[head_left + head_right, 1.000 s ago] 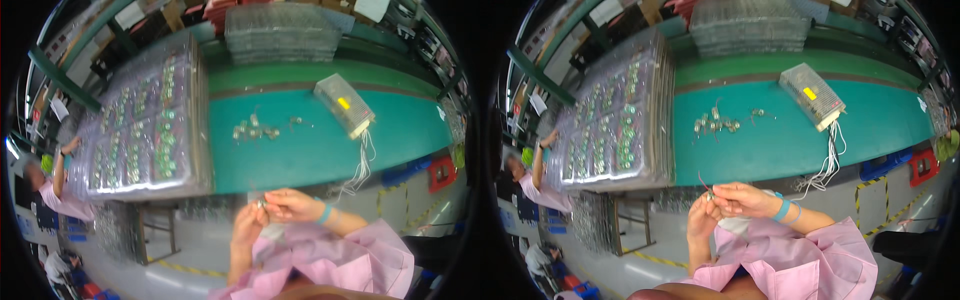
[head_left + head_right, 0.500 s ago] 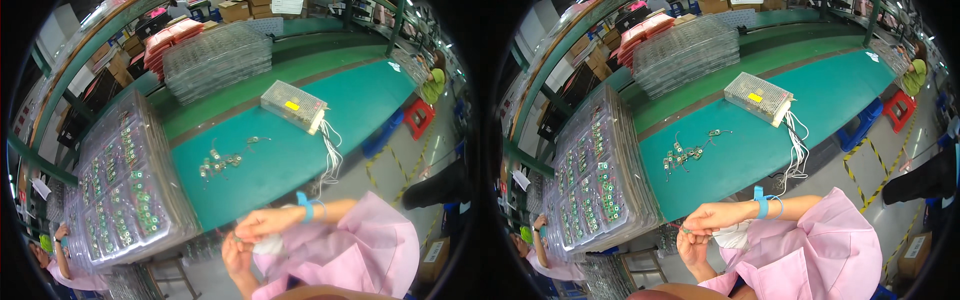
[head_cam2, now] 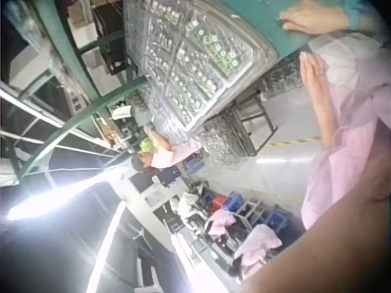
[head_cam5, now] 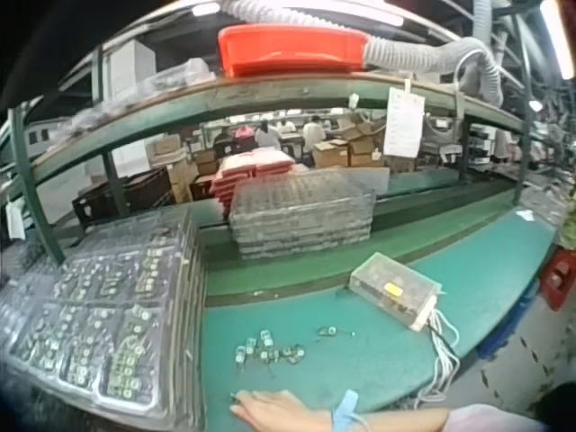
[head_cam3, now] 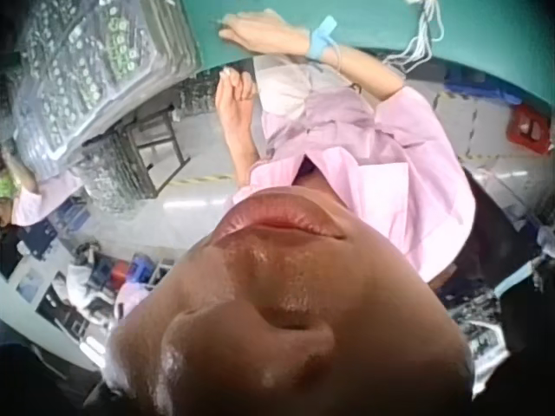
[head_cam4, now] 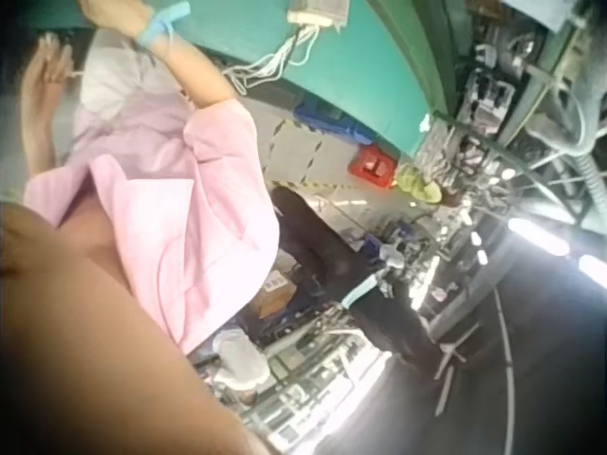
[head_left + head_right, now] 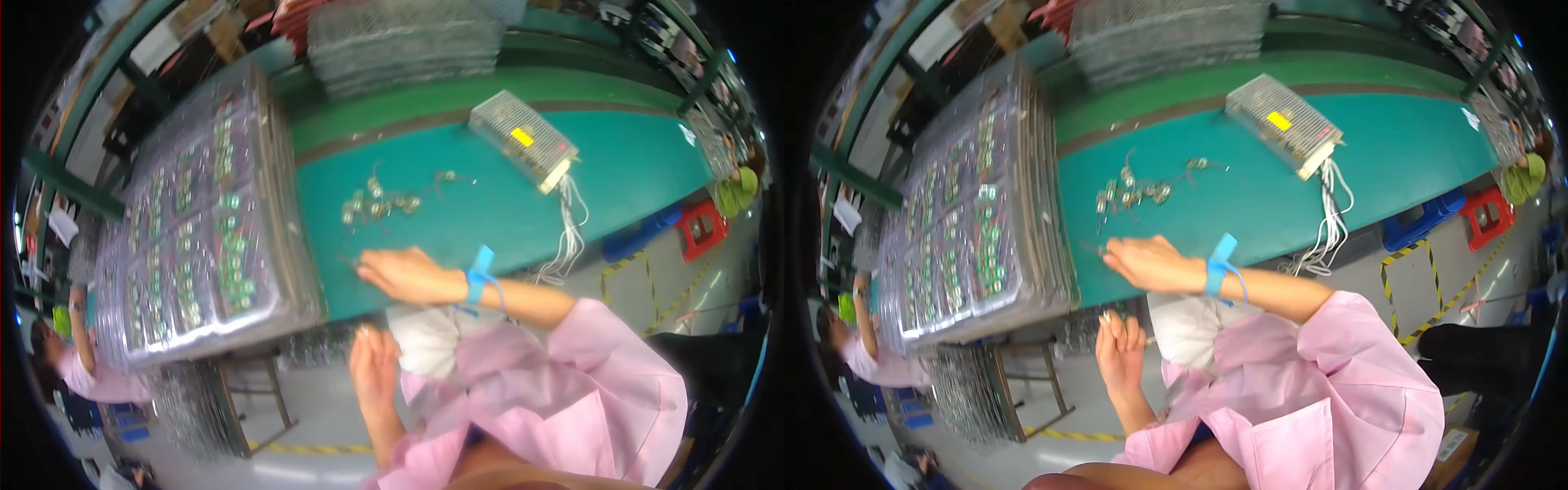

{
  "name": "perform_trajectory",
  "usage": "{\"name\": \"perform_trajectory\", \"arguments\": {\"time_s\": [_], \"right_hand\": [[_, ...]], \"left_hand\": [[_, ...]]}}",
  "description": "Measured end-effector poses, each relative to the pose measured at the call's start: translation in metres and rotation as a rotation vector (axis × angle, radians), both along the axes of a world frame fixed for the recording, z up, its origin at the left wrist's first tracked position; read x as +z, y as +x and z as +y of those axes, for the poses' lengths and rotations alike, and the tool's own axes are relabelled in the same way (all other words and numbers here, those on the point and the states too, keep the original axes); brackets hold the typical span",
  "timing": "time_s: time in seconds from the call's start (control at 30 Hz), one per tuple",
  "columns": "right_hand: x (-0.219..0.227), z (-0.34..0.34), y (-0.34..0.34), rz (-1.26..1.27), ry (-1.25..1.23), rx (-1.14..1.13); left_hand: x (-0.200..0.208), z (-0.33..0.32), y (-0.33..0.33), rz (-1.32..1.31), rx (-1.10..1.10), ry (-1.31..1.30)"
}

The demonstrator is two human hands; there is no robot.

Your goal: Assembling small electronic components onto printed circuit boards on a production floor.

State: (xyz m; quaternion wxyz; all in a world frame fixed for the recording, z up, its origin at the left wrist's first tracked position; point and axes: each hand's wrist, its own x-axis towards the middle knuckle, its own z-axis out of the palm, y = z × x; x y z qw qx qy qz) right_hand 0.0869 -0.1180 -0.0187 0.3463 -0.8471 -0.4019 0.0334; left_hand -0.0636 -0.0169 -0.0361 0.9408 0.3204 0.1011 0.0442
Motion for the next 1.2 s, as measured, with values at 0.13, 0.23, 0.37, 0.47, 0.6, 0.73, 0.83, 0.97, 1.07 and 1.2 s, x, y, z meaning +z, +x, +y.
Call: {"name": "perform_trajectory", "arguments": {"time_s": [0.13, 0.23, 0.37, 0.47, 0.6, 0.73, 0.83, 0.97, 1.07, 1.2], "right_hand": [[0.004, 0.011, 0.007, -0.192, 0.023, 0.021], [0.019, 0.022, 0.030, -0.268, 0.071, -0.084], [0.017, 0.017, 0.087, -0.331, 0.085, -0.163], [-0.004, 0.026, 0.104, -0.356, 0.014, -0.149], [-0.018, 0.041, 0.107, -0.555, -0.019, -0.105], [-0.004, 0.046, 0.105, -0.388, -0.018, -0.014], [-0.004, 0.038, 0.107, -0.387, 0.109, -0.029], [0.021, 0.040, 0.105, 0.350, 0.374, -0.066], [0.031, 0.035, 0.117, 0.419, 0.507, -0.123], [0.054, 0.020, 0.126, 0.702, 0.822, -0.120]], "left_hand": [[0.006, 0.004, 0.006, 0.000, 0.020, -0.016], [-0.005, 0.014, -0.002, 0.003, 0.059, -0.015], [-0.004, 0.012, 0.001, 0.012, 0.022, -0.021], [-0.006, 0.010, 0.004, 0.020, 0.006, -0.029], [0.003, 0.010, 0.004, 0.081, 0.003, 0.034], [-0.005, 0.013, -0.001, 0.120, 0.050, 0.037], [-0.003, 0.015, 0.000, 0.096, 0.012, 0.026], [0.001, 0.016, -0.002, 0.106, -0.011, -0.001], [0.004, 0.015, 0.000, 0.101, -0.014, -0.002], [0.003, 0.012, 0.001, 0.093, -0.030, -0.007]]}}
